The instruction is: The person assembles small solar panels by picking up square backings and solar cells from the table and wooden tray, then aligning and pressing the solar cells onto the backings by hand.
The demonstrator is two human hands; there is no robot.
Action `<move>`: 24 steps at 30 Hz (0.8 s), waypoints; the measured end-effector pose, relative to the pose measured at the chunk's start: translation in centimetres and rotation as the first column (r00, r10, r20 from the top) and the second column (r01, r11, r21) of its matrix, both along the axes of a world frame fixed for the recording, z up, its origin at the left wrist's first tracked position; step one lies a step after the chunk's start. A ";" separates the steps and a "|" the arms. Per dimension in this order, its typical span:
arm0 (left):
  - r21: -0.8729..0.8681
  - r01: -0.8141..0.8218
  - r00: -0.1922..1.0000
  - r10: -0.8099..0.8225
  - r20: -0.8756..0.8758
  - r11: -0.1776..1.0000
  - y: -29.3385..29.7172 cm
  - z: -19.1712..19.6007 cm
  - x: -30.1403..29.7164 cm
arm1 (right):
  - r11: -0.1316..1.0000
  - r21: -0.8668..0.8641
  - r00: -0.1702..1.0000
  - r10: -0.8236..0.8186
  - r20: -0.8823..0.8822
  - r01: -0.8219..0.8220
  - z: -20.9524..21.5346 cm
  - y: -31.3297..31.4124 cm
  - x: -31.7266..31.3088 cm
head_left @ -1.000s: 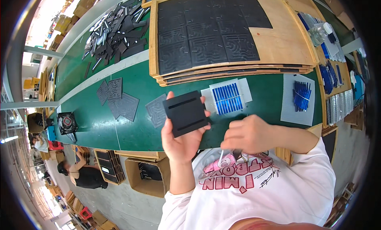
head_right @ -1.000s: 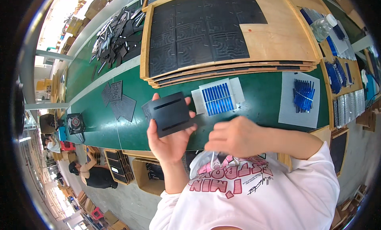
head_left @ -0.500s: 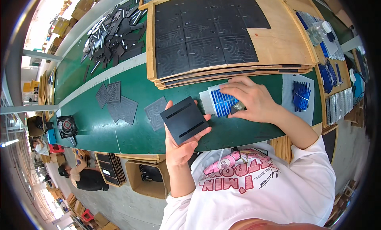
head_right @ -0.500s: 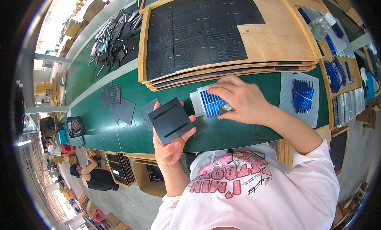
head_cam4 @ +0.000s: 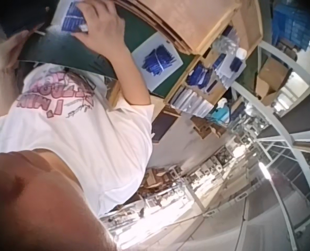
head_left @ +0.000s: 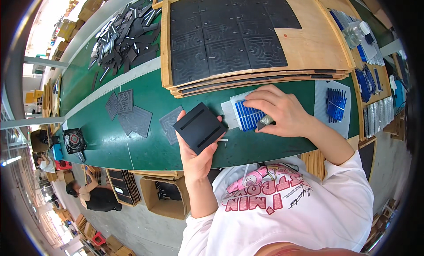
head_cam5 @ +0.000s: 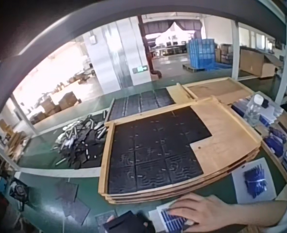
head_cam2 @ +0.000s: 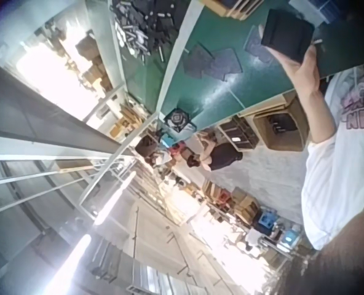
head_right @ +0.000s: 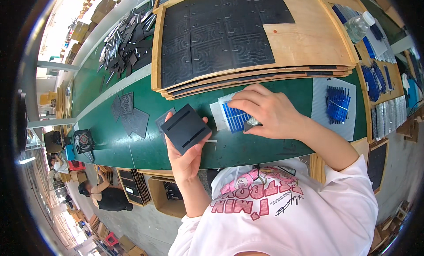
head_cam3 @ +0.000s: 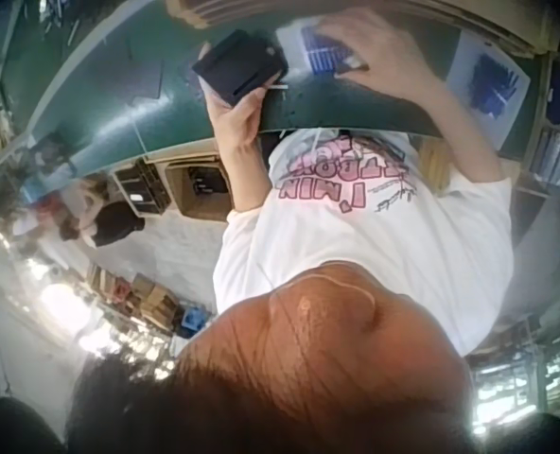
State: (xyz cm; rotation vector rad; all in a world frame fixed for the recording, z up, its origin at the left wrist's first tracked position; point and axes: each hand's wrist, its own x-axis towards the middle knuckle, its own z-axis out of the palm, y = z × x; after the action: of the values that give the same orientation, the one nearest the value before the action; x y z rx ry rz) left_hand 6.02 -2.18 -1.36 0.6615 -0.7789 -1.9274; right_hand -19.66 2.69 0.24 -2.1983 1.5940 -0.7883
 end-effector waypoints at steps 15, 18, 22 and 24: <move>-0.041 0.250 0.964 -0.245 0.099 0.967 1.5 0.2 -4.5 | 0.987 -0.140 0.974 0.108 0.197 -0.081 3.7 0.1 0.5; -0.058 0.281 0.957 -0.275 0.093 0.958 1.5 0.2 -4.7 | 0.989 -0.125 0.978 0.098 0.182 -0.076 3.8 0.2 0.7; -0.047 0.312 0.946 -0.305 0.110 0.949 1.4 0.5 -4.6 | 0.989 -0.125 0.982 0.095 0.166 -0.075 3.8 0.2 0.9; -0.052 0.311 0.946 -0.304 0.114 0.949 1.5 0.4 -4.6 | 0.987 -0.140 0.982 0.097 0.160 -0.075 3.7 0.1 0.9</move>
State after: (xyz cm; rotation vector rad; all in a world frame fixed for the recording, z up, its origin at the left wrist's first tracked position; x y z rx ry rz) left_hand 1.38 -0.70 -0.96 0.6312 -1.0627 -2.1477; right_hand -18.71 2.81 3.93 -2.2090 1.3934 -1.0503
